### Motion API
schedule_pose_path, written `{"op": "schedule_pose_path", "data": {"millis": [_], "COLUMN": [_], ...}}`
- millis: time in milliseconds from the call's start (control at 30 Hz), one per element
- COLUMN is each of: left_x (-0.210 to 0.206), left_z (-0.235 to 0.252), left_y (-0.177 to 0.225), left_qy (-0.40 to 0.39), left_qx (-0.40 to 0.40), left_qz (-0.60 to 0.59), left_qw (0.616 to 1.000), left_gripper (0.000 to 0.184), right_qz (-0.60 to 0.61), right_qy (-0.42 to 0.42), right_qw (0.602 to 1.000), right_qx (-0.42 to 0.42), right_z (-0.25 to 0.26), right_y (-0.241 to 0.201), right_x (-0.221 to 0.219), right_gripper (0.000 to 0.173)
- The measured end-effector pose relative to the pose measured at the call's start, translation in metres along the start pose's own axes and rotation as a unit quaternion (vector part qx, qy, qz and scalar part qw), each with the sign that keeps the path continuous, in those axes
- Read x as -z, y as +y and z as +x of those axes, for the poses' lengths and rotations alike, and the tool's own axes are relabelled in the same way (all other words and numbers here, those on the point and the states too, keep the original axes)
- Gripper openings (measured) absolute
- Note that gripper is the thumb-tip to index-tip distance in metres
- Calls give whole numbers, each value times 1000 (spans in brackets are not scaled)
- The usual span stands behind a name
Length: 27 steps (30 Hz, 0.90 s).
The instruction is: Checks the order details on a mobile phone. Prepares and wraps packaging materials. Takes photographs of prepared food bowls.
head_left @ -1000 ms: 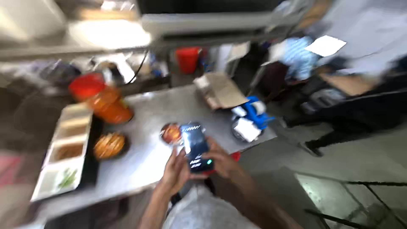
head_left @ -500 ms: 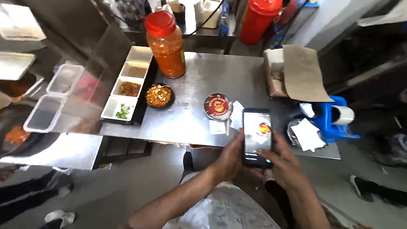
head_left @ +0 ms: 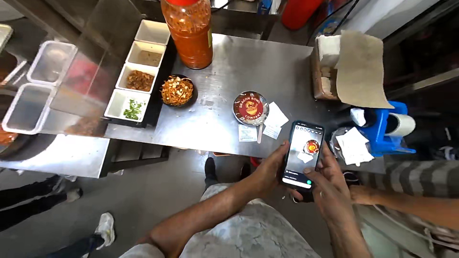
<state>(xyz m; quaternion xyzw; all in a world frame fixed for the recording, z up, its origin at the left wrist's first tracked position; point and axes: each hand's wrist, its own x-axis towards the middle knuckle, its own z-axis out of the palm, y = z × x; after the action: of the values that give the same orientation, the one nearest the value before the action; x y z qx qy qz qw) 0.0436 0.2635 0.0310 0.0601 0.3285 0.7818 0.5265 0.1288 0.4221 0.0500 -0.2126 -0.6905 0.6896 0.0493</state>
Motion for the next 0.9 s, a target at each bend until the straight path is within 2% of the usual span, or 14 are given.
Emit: {"op": "schedule_pose_path", "data": {"millis": [200, 367, 567, 900], "left_x": [0, 2, -7, -9], "left_z": [-2, -5, -9, -13], "left_y": [11, 18, 22, 15], "left_qy": [4, 35, 58, 48], "left_qx": [-32, -27, -42, -46], "left_qz": [2, -7, -8, -6], "left_qw": [999, 999, 997, 998], "left_gripper": [74, 77, 78, 79], "right_qz": [-43, -8, -18, -30], "right_qy": [-59, -111, -91, -76], "right_qw": [997, 993, 995, 995], "right_qx": [11, 29, 29, 52], "right_z": [11, 12, 9, 4], "right_y": [-4, -10, -9, -6], "right_x": [0, -6, -12, -13], "right_gripper": [103, 112, 119, 122]}}
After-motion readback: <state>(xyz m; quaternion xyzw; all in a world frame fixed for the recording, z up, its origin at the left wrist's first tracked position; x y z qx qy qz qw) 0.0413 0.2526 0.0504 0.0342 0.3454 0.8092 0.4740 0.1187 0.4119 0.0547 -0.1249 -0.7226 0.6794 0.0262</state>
